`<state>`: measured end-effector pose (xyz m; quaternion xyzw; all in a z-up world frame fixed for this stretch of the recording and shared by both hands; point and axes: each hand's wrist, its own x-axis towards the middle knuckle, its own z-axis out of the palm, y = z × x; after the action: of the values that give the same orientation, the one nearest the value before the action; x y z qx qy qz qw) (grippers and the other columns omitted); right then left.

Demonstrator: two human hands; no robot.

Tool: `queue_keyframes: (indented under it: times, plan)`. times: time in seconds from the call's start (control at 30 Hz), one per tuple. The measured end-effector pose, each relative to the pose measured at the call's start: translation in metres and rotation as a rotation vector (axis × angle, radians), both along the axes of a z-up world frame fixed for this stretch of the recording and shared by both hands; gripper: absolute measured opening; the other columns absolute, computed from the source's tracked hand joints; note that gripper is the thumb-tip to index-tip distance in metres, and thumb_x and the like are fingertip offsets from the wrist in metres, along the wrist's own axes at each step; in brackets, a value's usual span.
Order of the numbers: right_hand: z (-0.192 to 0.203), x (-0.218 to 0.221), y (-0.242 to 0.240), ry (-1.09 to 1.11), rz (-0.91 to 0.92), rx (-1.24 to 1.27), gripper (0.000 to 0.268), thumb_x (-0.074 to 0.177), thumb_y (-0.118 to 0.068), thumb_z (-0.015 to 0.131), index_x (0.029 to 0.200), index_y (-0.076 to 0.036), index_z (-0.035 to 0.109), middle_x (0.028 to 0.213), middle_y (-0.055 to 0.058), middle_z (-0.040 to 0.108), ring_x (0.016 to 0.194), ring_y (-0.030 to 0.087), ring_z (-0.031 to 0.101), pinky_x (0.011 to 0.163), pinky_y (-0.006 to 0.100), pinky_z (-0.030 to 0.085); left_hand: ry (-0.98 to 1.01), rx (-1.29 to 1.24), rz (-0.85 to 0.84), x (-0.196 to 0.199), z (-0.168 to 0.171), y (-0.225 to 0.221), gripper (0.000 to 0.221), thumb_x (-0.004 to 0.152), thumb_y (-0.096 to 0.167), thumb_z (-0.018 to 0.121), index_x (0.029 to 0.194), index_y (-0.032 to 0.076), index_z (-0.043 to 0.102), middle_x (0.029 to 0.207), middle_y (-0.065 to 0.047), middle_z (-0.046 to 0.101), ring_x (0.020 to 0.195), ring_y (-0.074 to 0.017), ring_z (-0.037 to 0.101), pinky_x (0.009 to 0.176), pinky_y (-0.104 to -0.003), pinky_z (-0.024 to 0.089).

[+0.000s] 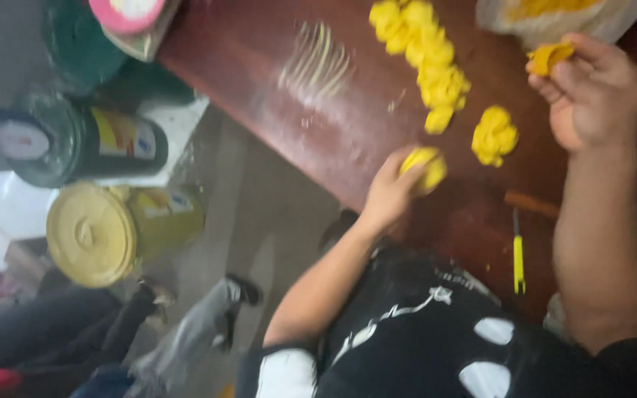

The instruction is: Shaping pieces of yellow dough and placing them onto a baking tray.

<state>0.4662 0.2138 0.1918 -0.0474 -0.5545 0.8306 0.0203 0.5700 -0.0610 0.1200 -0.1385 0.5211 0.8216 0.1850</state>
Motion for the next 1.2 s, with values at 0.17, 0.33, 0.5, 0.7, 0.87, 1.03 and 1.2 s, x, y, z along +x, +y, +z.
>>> queue_keyframes:
  times: [0.17,0.33,0.5,0.7,0.87,1.03,1.2]
  plan:
    - [-0.034,0.104,-0.022,0.231,-0.026,-0.005,0.022,0.109,0.017,0.073,0.121,0.002,0.063,0.119,0.019,0.071,0.104,0.024,0.072,0.099,0.036,0.062,0.308,-0.394,-0.113,-0.021,0.051,0.052,0.038,0.103,0.025,0.066,0.126,-0.005,0.068,0.107,-0.012,0.075,0.098,-0.0190,0.070,0.088,-0.032,0.057]
    - [0.009,0.142,-0.049,0.277,-0.085,0.424,0.017,0.103,0.011,0.080,0.114,0.003,0.069,0.122,0.016,0.070,0.111,0.020,0.070,0.100,0.029,0.059,0.115,0.142,-0.122,-0.007,0.061,0.064,0.046,0.109,0.031,0.057,0.133,-0.008,0.062,0.113,-0.012,0.070,0.098,-0.0193,0.068,0.085,-0.036,0.060]
    - [0.026,0.154,-0.042,0.400,-0.133,0.833,0.018,0.098,0.012,0.081,0.111,0.003,0.072,0.117,0.013,0.069,0.110,0.020,0.067,0.099,0.028,0.055,0.385,-0.179,-0.169,0.014,0.079,0.066,0.047,0.108,0.029,0.059,0.137,-0.007,0.062,0.123,-0.012,0.072,0.113,-0.0141,0.066,0.101,-0.029,0.053]
    - [0.045,0.157,-0.039,0.194,-0.043,0.093,0.058,0.084,0.005,0.081,0.134,-0.013,0.060,0.126,0.003,0.059,0.115,0.013,0.061,0.102,0.029,0.058,0.375,-0.128,-0.196,0.020,0.072,0.067,0.041,0.099,0.014,0.071,0.136,-0.004,0.062,0.117,-0.010,0.071,0.107,-0.0121,0.065,0.097,-0.029,0.054]
    - [0.019,0.170,-0.023,0.057,0.114,0.070,0.027,0.094,0.011,0.075,0.119,0.004,0.068,0.110,0.012,0.068,0.100,0.019,0.071,0.095,0.034,0.063,0.441,-0.014,-0.387,0.015,0.060,0.058,0.034,0.104,0.007,0.071,0.136,-0.004,0.067,0.118,-0.009,0.072,0.114,-0.0148,0.065,0.102,-0.031,0.055]
    - [-0.010,0.175,-0.040,-0.013,-0.093,0.484,0.022,0.097,0.011,0.079,0.115,0.010,0.067,0.107,0.015,0.069,0.093,0.016,0.068,0.085,0.028,0.057,0.360,0.022,-0.540,0.014,0.080,0.028,0.055,0.098,-0.004,0.060,0.152,0.001,0.052,0.143,-0.011,0.062,0.127,-0.0168,0.061,0.107,-0.030,0.053]
    - [0.060,0.175,-0.075,0.026,-0.019,0.338,0.069,0.080,0.006,0.074,0.143,-0.001,0.047,0.144,0.008,0.053,0.134,0.012,0.056,0.106,0.025,0.054,0.204,0.218,-0.582,-0.010,0.087,-0.015,0.072,0.093,-0.013,0.048,0.161,0.005,0.034,0.155,-0.009,0.050,0.134,-0.0159,0.057,0.105,-0.033,0.053]
